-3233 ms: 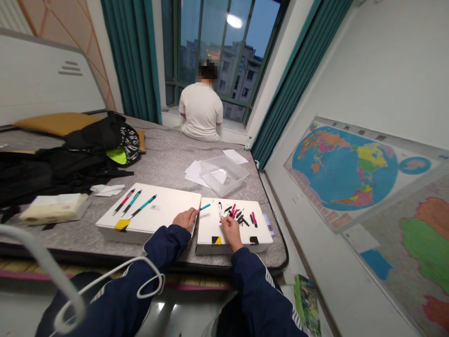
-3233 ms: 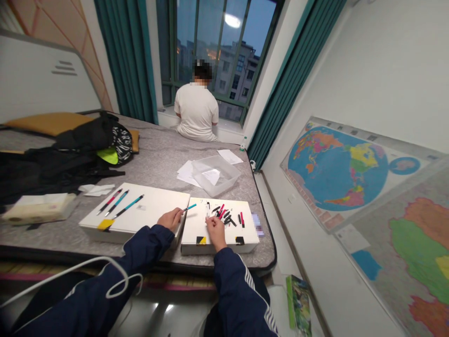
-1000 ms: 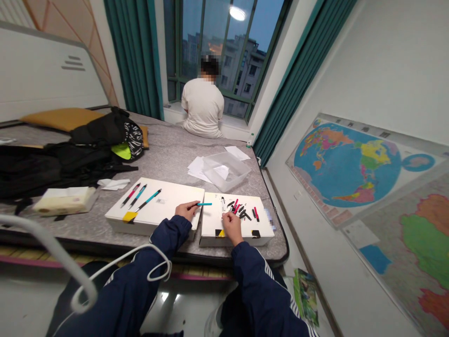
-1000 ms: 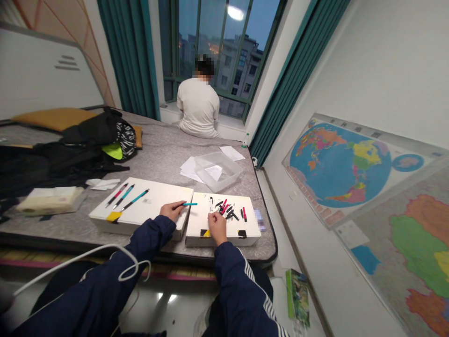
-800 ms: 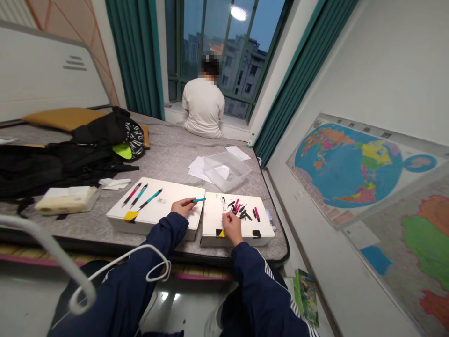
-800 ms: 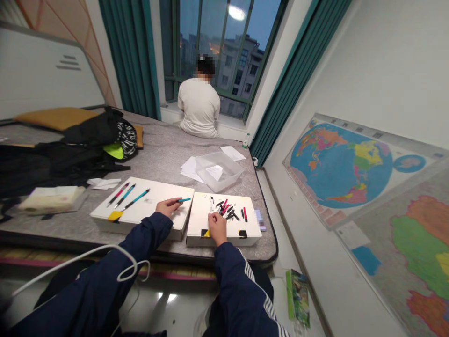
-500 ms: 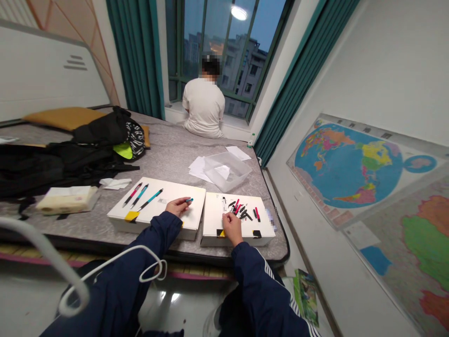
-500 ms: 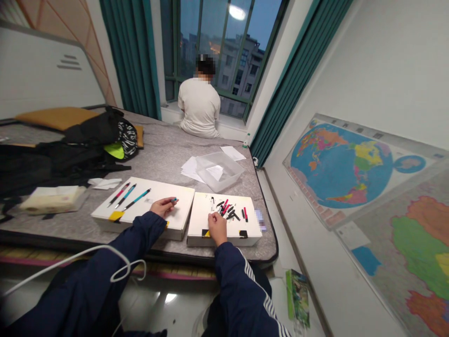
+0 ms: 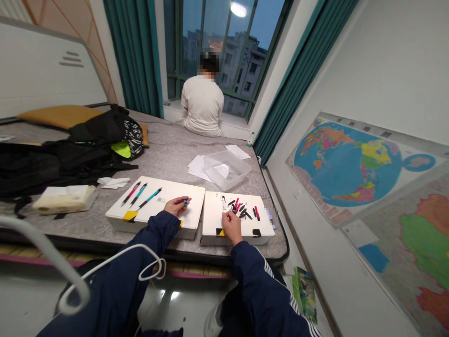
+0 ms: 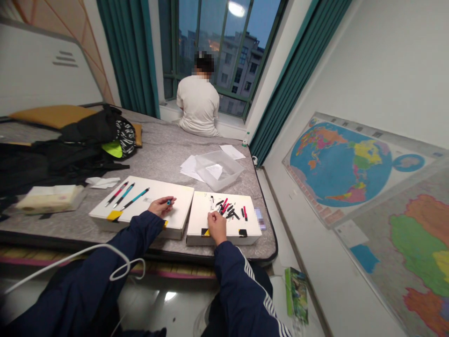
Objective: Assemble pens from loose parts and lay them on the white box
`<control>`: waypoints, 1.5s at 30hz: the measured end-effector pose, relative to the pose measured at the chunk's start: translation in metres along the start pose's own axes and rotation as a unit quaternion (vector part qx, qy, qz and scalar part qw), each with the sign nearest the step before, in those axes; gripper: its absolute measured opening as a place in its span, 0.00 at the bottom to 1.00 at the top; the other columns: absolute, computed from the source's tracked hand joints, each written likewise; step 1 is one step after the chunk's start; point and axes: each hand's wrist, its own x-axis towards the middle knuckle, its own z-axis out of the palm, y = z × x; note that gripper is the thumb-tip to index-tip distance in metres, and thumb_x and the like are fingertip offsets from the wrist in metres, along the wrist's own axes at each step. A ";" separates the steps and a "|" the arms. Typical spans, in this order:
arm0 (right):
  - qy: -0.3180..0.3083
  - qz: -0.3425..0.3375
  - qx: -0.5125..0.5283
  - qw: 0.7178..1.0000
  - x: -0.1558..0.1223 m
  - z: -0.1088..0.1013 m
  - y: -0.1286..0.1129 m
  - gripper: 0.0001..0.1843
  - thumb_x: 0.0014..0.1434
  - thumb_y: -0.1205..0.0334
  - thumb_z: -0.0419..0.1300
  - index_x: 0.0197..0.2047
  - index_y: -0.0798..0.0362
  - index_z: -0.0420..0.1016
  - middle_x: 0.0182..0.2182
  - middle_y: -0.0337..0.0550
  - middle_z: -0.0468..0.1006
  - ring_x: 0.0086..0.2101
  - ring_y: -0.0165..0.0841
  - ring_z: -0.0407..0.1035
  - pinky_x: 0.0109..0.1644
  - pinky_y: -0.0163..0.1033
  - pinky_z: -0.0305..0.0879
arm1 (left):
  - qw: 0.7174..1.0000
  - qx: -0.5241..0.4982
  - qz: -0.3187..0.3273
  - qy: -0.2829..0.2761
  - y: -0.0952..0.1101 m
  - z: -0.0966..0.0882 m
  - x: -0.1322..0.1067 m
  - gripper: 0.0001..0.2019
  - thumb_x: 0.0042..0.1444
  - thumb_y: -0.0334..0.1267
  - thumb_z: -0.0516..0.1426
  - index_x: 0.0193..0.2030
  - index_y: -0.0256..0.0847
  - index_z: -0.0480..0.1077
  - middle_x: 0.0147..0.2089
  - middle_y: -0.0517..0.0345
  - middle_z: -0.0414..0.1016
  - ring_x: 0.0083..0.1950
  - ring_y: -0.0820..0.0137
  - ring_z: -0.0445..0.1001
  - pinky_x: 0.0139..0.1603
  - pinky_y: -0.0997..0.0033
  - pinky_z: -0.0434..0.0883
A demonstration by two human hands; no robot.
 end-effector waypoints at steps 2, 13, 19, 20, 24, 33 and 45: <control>0.001 -0.003 -0.003 1.000 0.000 0.001 0.001 0.19 0.60 0.53 0.52 0.21 0.52 0.62 0.17 0.31 0.57 0.21 0.28 0.53 0.28 0.34 0.48 | 1.000 -0.004 0.001 -0.012 0.001 -0.001 -0.001 0.24 0.23 0.41 0.73 0.31 0.35 0.78 0.32 0.51 0.79 0.25 0.75 0.69 0.22 0.74 0.63; -0.001 -0.011 -0.023 1.000 -0.002 -0.002 -0.007 0.18 0.60 0.54 0.52 0.21 0.52 0.63 0.16 0.31 0.57 0.21 0.28 0.54 0.28 0.34 0.48 | 0.999 0.029 -0.013 -0.006 -0.003 0.002 0.000 0.24 0.31 0.42 0.73 0.37 0.33 0.78 0.36 0.47 0.81 0.23 0.75 0.71 0.23 0.74 0.69; -0.009 -0.031 -0.046 0.998 -0.003 -0.001 -0.007 0.18 0.61 0.55 0.51 0.21 0.52 0.65 0.16 0.31 0.58 0.21 0.28 0.54 0.27 0.33 0.47 | 0.999 0.034 -0.005 -0.021 -0.004 0.004 0.000 0.28 0.38 0.50 0.69 0.42 0.31 0.75 0.32 0.48 0.80 0.20 0.76 0.70 0.21 0.74 0.67; -0.011 -0.034 -0.053 0.998 -0.003 0.000 -0.007 0.18 0.61 0.56 0.50 0.21 0.52 0.65 0.16 0.32 0.58 0.20 0.28 0.54 0.27 0.33 0.47 | 0.999 0.035 -0.004 -0.024 -0.004 0.004 0.000 0.28 0.39 0.51 0.68 0.42 0.30 0.75 0.32 0.47 0.80 0.20 0.75 0.70 0.20 0.74 0.66; -0.037 -0.066 -0.104 0.992 -0.008 -0.001 -0.010 0.17 0.62 0.57 0.51 0.24 0.52 0.69 0.17 0.34 0.63 0.21 0.29 0.57 0.28 0.34 0.48 | 0.999 0.041 -0.004 -0.035 -0.002 0.002 0.001 0.26 0.42 0.53 0.65 0.40 0.31 0.72 0.29 0.48 0.80 0.20 0.73 0.72 0.19 0.75 0.66; -0.083 -0.079 -0.161 0.980 0.003 -0.057 0.008 0.17 0.62 0.55 0.52 0.27 0.52 0.73 0.19 0.38 0.70 0.22 0.31 0.62 0.29 0.35 0.50 | 0.998 0.050 0.023 -0.035 -0.006 0.005 -0.003 0.28 0.39 0.56 0.67 0.38 0.31 0.74 0.29 0.49 0.79 0.21 0.74 0.71 0.19 0.74 0.68; -0.112 -0.043 -0.345 0.931 0.054 -0.134 0.030 0.12 0.60 0.58 0.56 0.29 0.53 0.77 0.23 0.44 0.76 0.24 0.33 0.64 0.30 0.36 0.48 | 0.994 0.099 0.034 -0.020 -0.009 0.004 -0.003 0.28 0.36 0.51 0.69 0.41 0.31 0.77 0.39 0.44 0.81 0.23 0.75 0.72 0.22 0.72 0.73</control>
